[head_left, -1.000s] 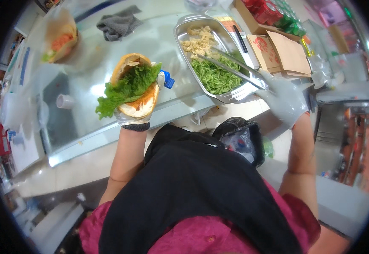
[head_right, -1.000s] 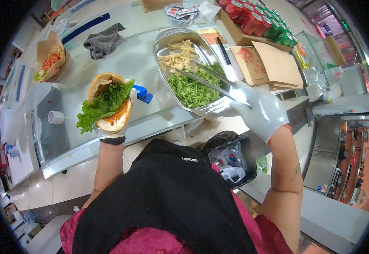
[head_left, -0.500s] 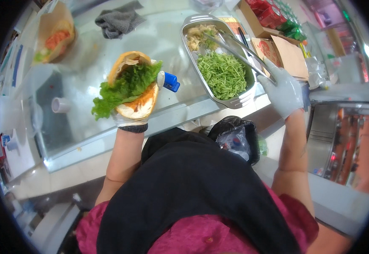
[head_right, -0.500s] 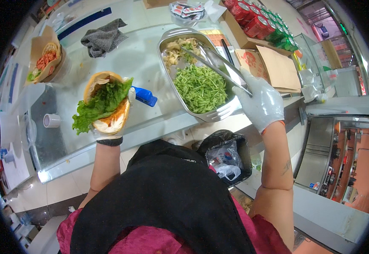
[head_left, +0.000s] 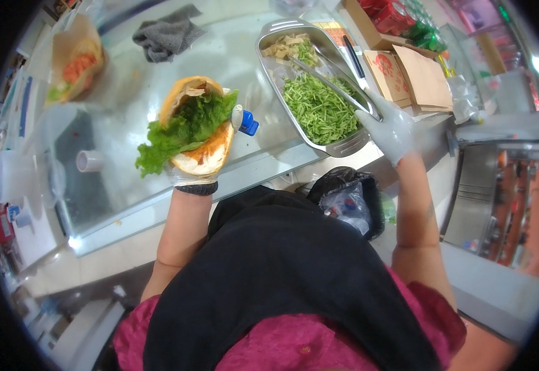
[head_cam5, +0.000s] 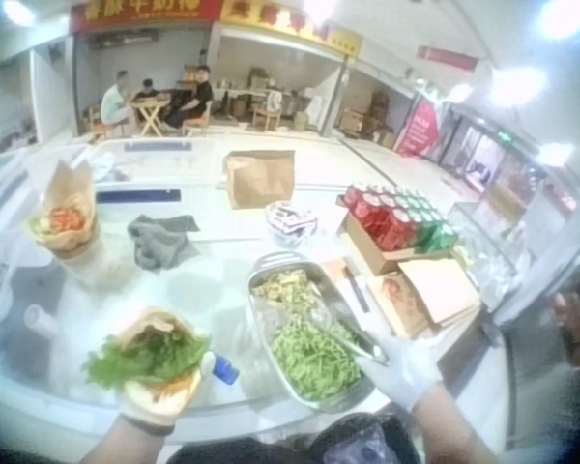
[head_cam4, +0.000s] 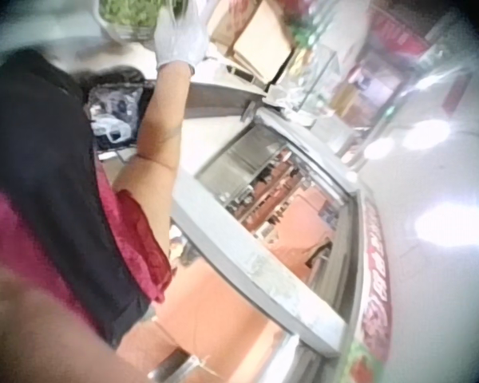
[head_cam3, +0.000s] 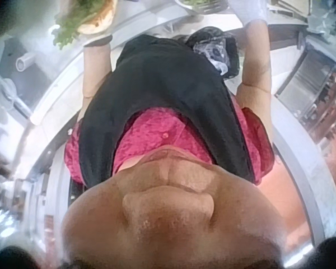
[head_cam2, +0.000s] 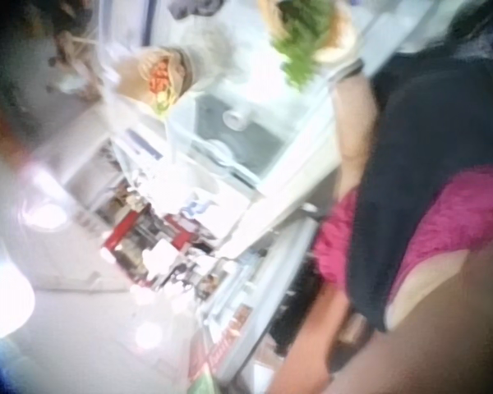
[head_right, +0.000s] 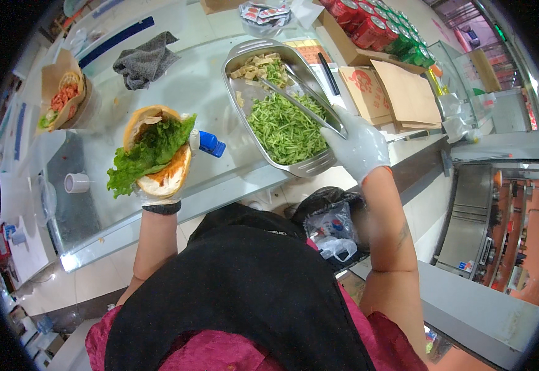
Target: The person prepares tacos by cutting round yellow tortillas with scissors, spreading sauce, and adding shredded meat, lettuce, and other toppings. They assemble the tacos and place them into paper bags for serving.
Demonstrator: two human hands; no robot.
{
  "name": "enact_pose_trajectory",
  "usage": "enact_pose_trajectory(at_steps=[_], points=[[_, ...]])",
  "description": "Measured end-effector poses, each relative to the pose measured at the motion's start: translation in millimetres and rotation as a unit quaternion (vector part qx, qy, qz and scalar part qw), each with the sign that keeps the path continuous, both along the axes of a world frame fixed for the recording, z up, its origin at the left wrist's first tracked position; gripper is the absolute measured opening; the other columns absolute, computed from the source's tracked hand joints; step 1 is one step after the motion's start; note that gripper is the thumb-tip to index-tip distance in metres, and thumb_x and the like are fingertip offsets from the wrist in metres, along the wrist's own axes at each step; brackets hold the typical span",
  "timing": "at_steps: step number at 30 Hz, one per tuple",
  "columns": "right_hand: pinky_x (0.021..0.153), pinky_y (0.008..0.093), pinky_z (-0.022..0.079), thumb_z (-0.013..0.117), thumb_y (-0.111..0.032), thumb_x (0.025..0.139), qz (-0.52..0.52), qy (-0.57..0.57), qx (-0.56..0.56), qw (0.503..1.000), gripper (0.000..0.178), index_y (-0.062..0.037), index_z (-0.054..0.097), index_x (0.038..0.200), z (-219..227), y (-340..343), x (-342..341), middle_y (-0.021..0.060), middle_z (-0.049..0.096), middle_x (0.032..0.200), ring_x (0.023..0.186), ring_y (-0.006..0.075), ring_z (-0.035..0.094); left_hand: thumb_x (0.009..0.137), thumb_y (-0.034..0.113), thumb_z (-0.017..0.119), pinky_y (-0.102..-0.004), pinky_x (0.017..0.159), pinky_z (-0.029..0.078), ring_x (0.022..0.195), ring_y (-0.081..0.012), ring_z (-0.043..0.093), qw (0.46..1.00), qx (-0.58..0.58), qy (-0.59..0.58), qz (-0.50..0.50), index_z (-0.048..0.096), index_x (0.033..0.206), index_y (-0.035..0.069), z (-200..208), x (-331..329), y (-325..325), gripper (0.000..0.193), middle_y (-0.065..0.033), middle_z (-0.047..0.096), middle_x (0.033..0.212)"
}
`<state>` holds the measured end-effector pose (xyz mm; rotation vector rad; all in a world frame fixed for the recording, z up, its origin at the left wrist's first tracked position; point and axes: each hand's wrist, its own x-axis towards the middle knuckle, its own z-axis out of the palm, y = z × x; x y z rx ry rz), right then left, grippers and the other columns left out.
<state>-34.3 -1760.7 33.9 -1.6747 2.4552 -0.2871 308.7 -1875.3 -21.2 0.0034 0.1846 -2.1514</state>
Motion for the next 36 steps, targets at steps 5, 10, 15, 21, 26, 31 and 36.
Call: enact_pose_trajectory(at_steps=[5, 10, 15, 21, 26, 31, 36], points=[[0.088, 0.0459, 0.052, 0.064, -0.043, 0.09, -0.005, 0.017, -0.006, 1.0, 0.05, -0.0183, 0.063, 0.134, -2, -8, 13, 0.0172, 0.07, 0.108, 0.098, 0.0355, 0.067, 0.093, 0.055, 0.051, -0.0639, 0.109, 0.039, 0.128, -0.0461, 0.049, 1.0, -0.023, -0.01, 0.001, 0.054, 0.138, 0.005, 12, -14, 1, 0.067, -0.0215, 0.054, 0.138], [0.086, 0.0436, 0.053, 0.066, -0.039, 0.09, -0.009, 0.001, -0.04, 0.999, 0.048, -0.0214, 0.063, 0.135, -12, 4, 13, 0.0151, 0.07, 0.107, 0.097, 0.0332, 0.068, 0.093, 0.057, 0.049, -0.0631, 0.11, 0.039, 0.131, -0.0422, 0.049, 0.992, -0.049, -0.111, 0.03, 0.053, 0.139, 0.008, 14, -25, -9, 0.067, -0.0186, 0.054, 0.139], [0.082, 0.0409, 0.053, 0.068, -0.032, 0.09, -0.011, -0.039, -0.07, 0.997, 0.046, -0.0225, 0.063, 0.135, -9, 22, 15, 0.0117, 0.07, 0.101, 0.092, 0.0298, 0.068, 0.095, 0.057, 0.047, -0.0641, 0.11, 0.039, 0.131, -0.0398, 0.05, 0.997, -0.051, -0.049, -0.002, 0.053, 0.14, 0.011, 12, -45, -16, 0.065, -0.0154, 0.054, 0.141], [0.074, 0.0354, 0.052, 0.071, -0.019, 0.089, -0.001, -0.07, -0.165, 0.984, 0.044, -0.0177, 0.066, 0.132, 1, 52, 2, 0.0094, 0.069, 0.092, 0.08, 0.0247, 0.066, 0.098, 0.053, 0.043, -0.064, 0.112, 0.037, 0.132, -0.0388, 0.05, 0.995, -0.076, -0.068, -0.012, 0.053, 0.14, 0.012, 25, -85, -29, 0.059, -0.0155, 0.055, 0.141], [0.071, 0.0321, 0.051, 0.074, -0.001, 0.082, 0.06, -0.04, -0.285, 0.956, 0.049, -0.0046, 0.066, 0.13, 44, 68, 4, 0.0121, 0.066, 0.089, 0.076, 0.0197, 0.062, 0.101, 0.048, 0.046, -0.0669, 0.111, 0.036, 0.13, -0.0444, 0.05, 0.998, -0.055, -0.021, -0.023, 0.053, 0.139, 0.01, 3, -113, -53, 0.054, -0.018, 0.054, 0.143], [0.069, 0.03, 0.05, 0.074, 0.003, 0.08, 0.08, -0.067, -0.345, 0.933, 0.052, -0.0019, 0.066, 0.131, 64, 77, 7, 0.0102, 0.065, 0.086, 0.073, 0.0172, 0.059, 0.101, 0.047, 0.046, -0.0623, 0.11, 0.041, 0.128, -0.0404, 0.054, 0.977, -0.039, -0.2, 0.056, 0.055, 0.137, 0.01, 31, -149, -47, 0.053, -0.0183, 0.056, 0.139], [0.063, 0.0298, 0.046, 0.077, 0.001, 0.079, 0.08, -0.15, -0.275, 0.946, 0.058, -0.0044, 0.064, 0.134, 65, 77, 34, 0.007, 0.057, 0.078, 0.064, 0.0157, 0.052, 0.103, 0.047, 0.038, -0.0652, 0.106, 0.043, 0.131, -0.0366, 0.051, 0.985, -0.124, 0.082, -0.091, 0.05, 0.142, 0.016, 19, -152, -53, 0.051, -0.0134, 0.053, 0.144]])
